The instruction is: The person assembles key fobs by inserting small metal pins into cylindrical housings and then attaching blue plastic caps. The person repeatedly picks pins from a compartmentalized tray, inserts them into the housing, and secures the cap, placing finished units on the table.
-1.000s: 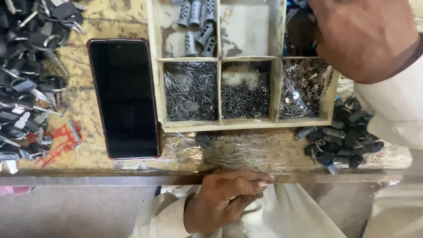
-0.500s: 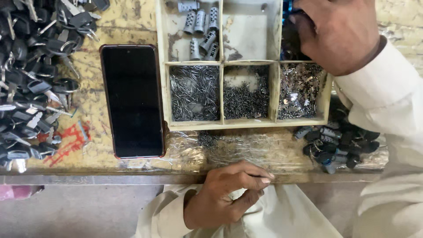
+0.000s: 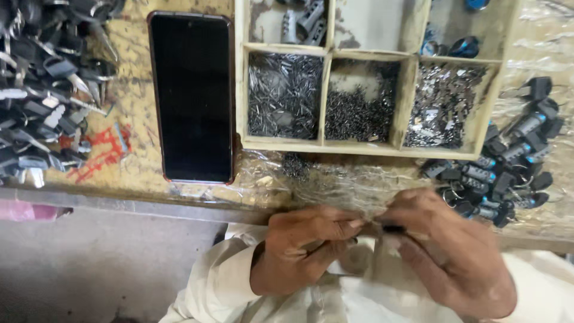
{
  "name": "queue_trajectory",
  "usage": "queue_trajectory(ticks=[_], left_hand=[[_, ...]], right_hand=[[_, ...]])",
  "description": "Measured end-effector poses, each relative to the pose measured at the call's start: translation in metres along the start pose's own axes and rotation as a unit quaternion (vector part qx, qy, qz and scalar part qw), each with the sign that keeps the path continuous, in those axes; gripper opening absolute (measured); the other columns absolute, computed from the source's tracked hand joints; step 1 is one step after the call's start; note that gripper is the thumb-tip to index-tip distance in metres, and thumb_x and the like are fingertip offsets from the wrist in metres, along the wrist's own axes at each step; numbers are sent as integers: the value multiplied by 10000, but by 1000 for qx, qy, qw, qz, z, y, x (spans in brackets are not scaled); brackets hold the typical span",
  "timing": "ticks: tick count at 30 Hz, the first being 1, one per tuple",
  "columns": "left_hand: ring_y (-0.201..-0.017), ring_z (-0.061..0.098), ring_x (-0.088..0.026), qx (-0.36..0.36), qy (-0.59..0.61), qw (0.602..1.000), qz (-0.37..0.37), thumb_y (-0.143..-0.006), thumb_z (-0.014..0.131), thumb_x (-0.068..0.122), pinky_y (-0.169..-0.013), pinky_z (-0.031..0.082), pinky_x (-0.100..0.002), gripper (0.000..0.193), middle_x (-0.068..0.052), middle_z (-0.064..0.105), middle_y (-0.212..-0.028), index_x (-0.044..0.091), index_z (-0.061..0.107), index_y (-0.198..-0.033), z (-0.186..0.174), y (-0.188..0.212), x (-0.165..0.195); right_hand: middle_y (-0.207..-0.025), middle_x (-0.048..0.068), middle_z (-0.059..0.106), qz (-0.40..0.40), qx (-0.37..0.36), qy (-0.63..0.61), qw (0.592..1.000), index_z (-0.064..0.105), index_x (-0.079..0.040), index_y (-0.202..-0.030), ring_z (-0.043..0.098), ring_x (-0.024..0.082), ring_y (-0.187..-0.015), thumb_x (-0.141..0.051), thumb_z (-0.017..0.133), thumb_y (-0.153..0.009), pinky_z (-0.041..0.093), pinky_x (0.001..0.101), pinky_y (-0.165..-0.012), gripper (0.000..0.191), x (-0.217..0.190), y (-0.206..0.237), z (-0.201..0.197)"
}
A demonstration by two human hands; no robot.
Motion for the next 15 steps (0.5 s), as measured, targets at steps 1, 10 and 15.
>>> queue_trajectory(ticks=[1,10,15], left_hand=[[-1043,805,-242,28,-25,999,-1,-964,754,-80,-835,669,-293,157,-180,770,-1178,13,689,-1073,-4,2,1],[-1148,758,-313,-9,-205,974,92,-944,739,-100,-916,629,-346,277,-172,704,-1279,35,638,-1164,-3,5,20],[-1166,769,-290,13,-141,989,52,-944,711,-118,-984,647,-346,319,-142,724,-1288,38,642,-1214,-4,5,14]], right_hand=[[-1051,150,736,1,-4,-23,1000,628,29,-1150,767,256,-942,75,662,-823,598,403,-894,332,10,11,6],[-1249,301,699,149,132,-174,964,573,84,-1191,732,312,-1116,80,672,-923,623,370,-929,286,70,87,38],[-1192,297,604,30,119,-91,988,527,71,-1230,639,444,-1321,63,675,-914,584,480,-1094,349,56,100,57]])
Point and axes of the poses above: each hand's wrist, its own y-axis away from the middle knuckle, its own z-axis out of the palm, x = y × z, the point moved 8 cm from there along -y, towards the middle knuckle
